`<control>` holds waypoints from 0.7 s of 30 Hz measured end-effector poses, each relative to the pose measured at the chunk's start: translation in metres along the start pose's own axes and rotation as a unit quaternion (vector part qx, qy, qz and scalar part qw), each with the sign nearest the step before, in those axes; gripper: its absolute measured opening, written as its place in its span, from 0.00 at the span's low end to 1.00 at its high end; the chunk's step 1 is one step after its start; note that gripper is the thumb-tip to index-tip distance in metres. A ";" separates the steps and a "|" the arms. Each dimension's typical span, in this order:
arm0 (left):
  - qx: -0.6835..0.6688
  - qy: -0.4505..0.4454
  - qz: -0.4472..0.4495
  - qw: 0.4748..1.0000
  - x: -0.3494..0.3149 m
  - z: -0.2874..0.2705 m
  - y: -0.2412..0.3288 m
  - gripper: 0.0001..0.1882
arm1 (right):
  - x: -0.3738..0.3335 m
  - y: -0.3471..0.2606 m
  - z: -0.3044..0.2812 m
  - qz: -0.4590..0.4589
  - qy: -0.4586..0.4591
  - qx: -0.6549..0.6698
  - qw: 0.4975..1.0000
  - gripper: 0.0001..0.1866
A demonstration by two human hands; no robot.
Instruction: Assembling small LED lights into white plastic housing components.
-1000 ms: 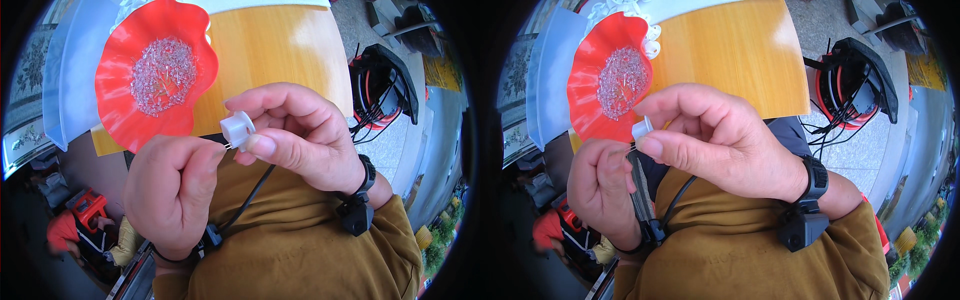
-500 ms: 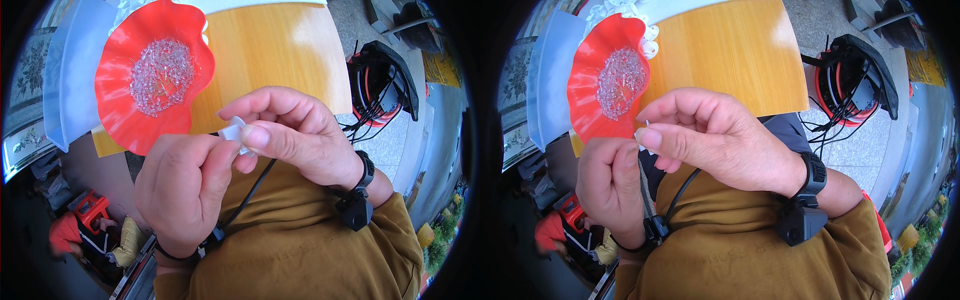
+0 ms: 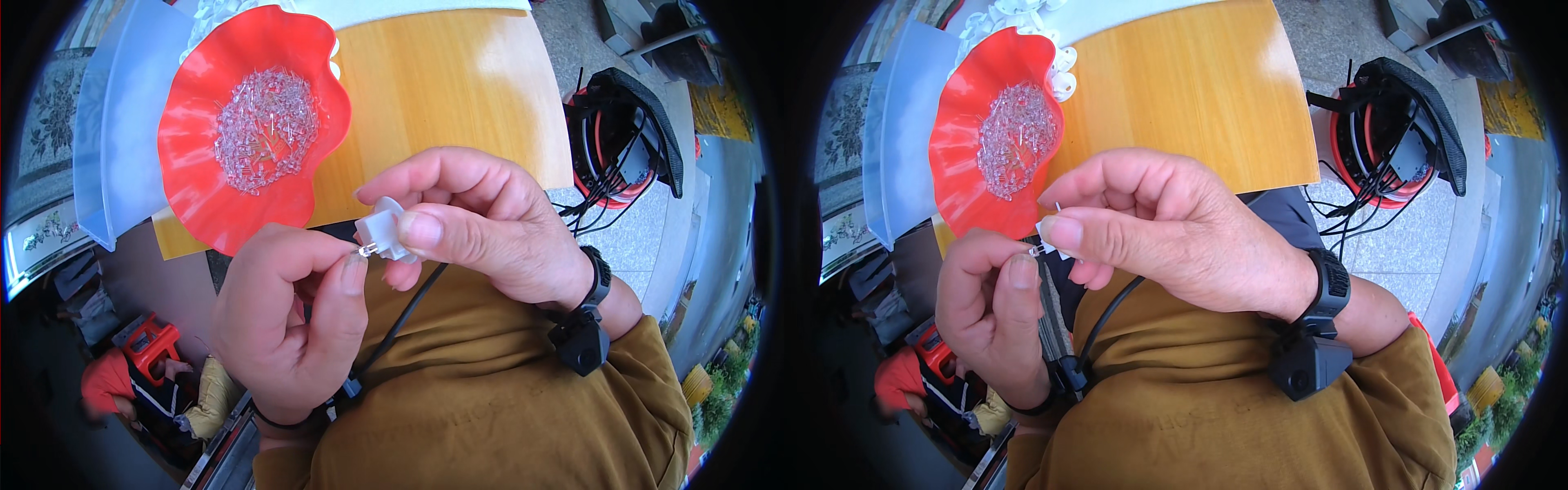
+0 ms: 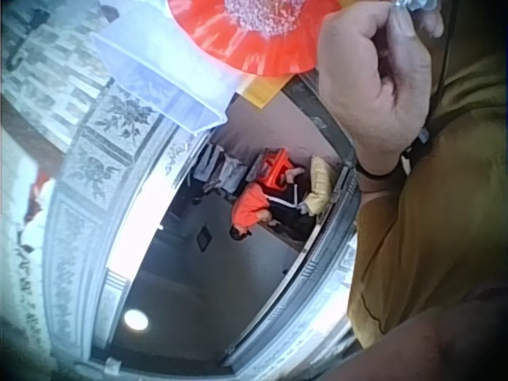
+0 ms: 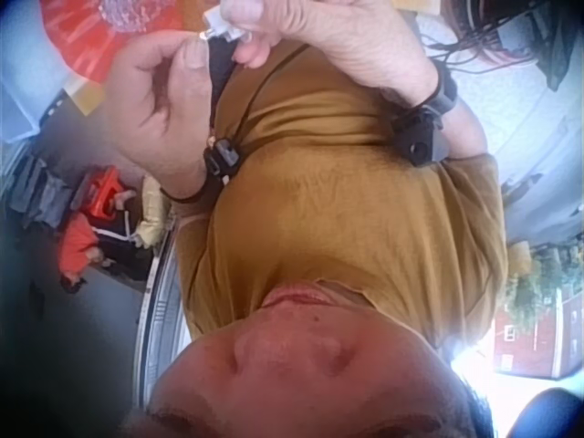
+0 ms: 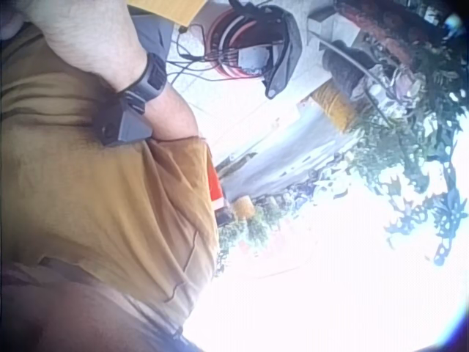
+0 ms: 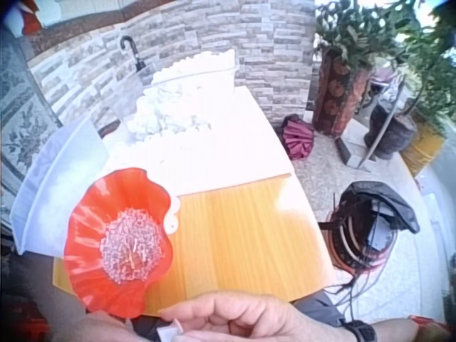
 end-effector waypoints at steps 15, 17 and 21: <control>0.121 -0.073 0.121 0.983 -0.002 0.017 0.020 0.07 | 0.000 -0.007 0.002 -0.052 -0.026 0.003 0.998 0.14; 0.126 -0.066 0.099 0.985 -0.001 0.016 0.016 0.07 | 0.000 -0.006 0.001 -0.044 -0.008 0.028 0.999 0.14; 0.062 -0.046 0.057 0.995 -0.002 0.012 0.008 0.05 | 0.001 -0.009 -0.001 -0.053 0.007 0.039 0.998 0.15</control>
Point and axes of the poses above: each hand's wrist, its own x-axis towards the middle knuckle, its own z-axis out of the palm, y = z × x, the point moved 9 cm from there along x, towards the middle knuckle, and after that the axes turned 8 degrees about -x, right-handed, at the moved point
